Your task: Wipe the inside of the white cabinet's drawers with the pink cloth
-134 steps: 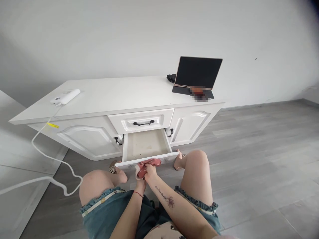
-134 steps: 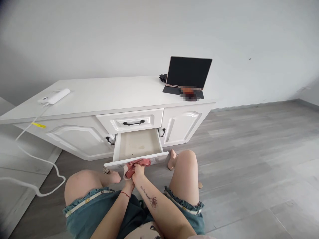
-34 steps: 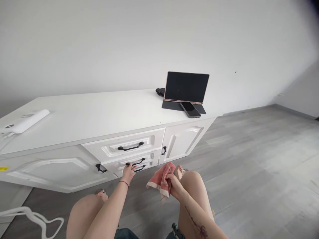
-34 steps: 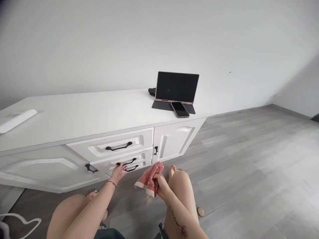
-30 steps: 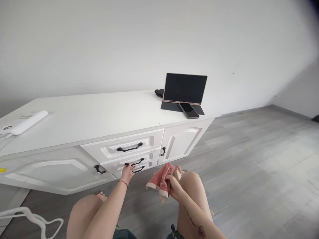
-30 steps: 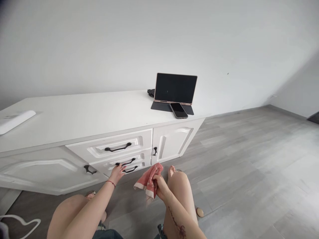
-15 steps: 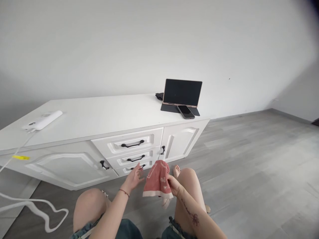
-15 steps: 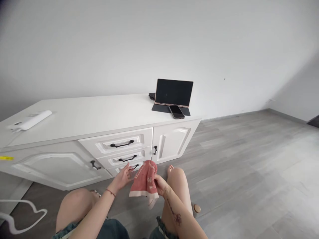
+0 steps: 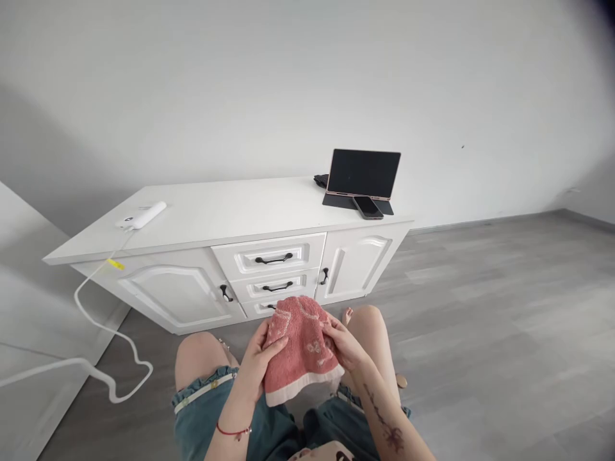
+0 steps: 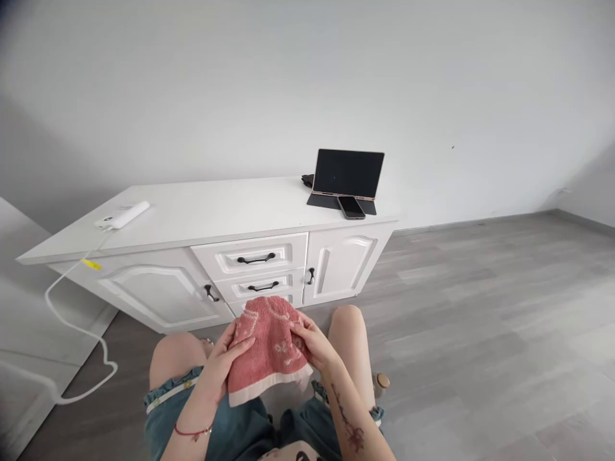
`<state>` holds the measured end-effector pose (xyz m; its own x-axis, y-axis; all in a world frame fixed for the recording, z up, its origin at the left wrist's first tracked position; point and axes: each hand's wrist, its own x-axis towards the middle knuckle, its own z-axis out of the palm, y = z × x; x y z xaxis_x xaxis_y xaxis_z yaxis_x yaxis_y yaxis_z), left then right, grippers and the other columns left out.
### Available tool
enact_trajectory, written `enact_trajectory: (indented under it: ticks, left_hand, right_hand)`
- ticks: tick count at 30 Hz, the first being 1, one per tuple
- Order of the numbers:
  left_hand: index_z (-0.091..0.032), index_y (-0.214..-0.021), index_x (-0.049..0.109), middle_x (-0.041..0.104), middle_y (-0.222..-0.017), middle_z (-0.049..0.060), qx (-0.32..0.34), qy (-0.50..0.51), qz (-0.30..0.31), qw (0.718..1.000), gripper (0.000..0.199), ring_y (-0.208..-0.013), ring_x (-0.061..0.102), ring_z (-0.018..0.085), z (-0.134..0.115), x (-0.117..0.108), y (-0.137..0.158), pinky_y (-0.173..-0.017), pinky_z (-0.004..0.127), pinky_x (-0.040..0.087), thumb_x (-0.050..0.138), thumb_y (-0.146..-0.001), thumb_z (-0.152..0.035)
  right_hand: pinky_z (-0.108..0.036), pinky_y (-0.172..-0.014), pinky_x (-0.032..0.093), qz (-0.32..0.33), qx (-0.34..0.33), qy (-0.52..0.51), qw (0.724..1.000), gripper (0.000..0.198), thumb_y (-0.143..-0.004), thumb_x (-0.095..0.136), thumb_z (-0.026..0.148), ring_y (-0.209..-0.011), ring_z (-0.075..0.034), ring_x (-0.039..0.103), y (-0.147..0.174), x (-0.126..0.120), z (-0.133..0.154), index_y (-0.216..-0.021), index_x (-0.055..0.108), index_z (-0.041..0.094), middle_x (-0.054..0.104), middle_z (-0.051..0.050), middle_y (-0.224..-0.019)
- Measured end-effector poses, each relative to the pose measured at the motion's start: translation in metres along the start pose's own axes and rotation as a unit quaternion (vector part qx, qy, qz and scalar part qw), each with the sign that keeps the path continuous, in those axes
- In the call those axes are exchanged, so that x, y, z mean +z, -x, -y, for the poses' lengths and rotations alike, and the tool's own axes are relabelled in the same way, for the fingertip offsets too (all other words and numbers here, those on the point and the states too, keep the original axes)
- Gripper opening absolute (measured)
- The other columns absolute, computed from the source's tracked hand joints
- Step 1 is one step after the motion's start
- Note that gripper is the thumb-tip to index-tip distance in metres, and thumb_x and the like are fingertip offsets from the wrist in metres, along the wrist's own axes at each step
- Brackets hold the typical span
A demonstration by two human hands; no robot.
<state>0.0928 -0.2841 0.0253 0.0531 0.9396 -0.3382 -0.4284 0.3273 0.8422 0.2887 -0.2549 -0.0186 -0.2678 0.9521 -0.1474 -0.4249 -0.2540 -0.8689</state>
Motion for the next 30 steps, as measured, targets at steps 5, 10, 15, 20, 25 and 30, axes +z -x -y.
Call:
enact_trajectory:
  ticks: [5, 10, 15, 20, 25, 30]
  left_hand:
    - [-0.02, -0.108, 0.069, 0.075, -0.1, 0.008, -0.055, 0.053, 0.025, 0.997, 0.058, -0.095, 0.069, 0.029, 0.002, -0.013, 0.012, -0.085, 0.037, 0.052, 0.08, -0.052, -0.015]
    - [-0.02, -0.086, 0.067, 0.071, -0.083, 0.002, 0.019, 0.032, 0.006, 0.999, 0.035, -0.075, 0.066, 0.019, 0.0, -0.017, 0.016, -0.068, 0.027, 0.052, 0.082, -0.054, -0.019]
    - [-0.018, -0.059, 0.05, 0.05, -0.058, -0.007, 0.11, -0.026, 0.021, 0.993, 0.033, -0.057, 0.049, 0.007, -0.018, -0.025, 0.01, -0.059, 0.017, 0.045, 0.083, -0.06, -0.019]
    - [-0.017, -0.057, 0.052, 0.062, -0.078, -0.001, 0.107, -0.028, 0.036, 0.993, 0.029, -0.076, 0.058, 0.011, -0.024, -0.041, 0.005, -0.07, 0.02, 0.048, 0.079, -0.066, -0.02]
    - [-0.021, -0.072, 0.062, 0.067, -0.089, -0.001, 0.031, 0.059, 0.035, 0.997, 0.022, -0.085, 0.064, 0.016, -0.022, -0.046, -0.001, -0.079, 0.028, 0.051, 0.08, -0.062, -0.013]
    - [-0.024, -0.091, 0.071, 0.072, -0.095, 0.003, -0.035, 0.037, 0.039, 0.998, 0.04, -0.089, 0.066, 0.02, -0.019, -0.043, -0.018, -0.081, 0.03, 0.05, 0.085, -0.054, -0.016]
  right_hand:
    - [-0.024, -0.07, 0.047, -0.054, -0.059, 0.041, 0.996, 0.025, -0.069, 0.078, 0.033, -0.073, -0.012, 0.058, 0.014, 0.013, 0.024, -0.086, 0.062, 0.023, 0.063, 0.003, -0.082]
    - [-0.035, -0.107, 0.034, -0.073, -0.209, 0.28, 0.934, 0.02, -0.075, 0.073, 0.03, -0.117, -0.021, 0.053, 0.012, 0.009, 0.054, -0.091, 0.064, 0.022, 0.061, -0.005, -0.118]
    - [-0.034, -0.101, 0.044, -0.105, -0.252, 0.381, 0.883, 0.02, -0.083, 0.064, 0.029, -0.114, -0.02, 0.058, 0.016, -0.005, 0.07, -0.103, 0.069, 0.024, 0.062, -0.006, -0.121]
    - [-0.033, -0.101, 0.045, -0.054, -0.318, 0.499, 0.804, 0.03, -0.094, 0.049, 0.029, -0.119, -0.019, 0.056, 0.018, -0.015, 0.084, -0.118, 0.066, 0.028, 0.059, -0.007, -0.127]
    - [-0.033, -0.097, 0.048, -0.028, -0.339, 0.511, 0.79, 0.03, -0.096, 0.047, 0.027, -0.116, -0.02, 0.057, 0.014, -0.01, 0.092, -0.119, 0.066, 0.027, 0.059, -0.009, -0.125]
    - [-0.033, -0.093, 0.05, -0.063, -0.377, 0.466, 0.798, 0.02, -0.092, 0.054, 0.026, -0.108, -0.019, 0.06, 0.01, 0.001, 0.108, -0.105, 0.07, 0.025, 0.06, -0.008, -0.116]
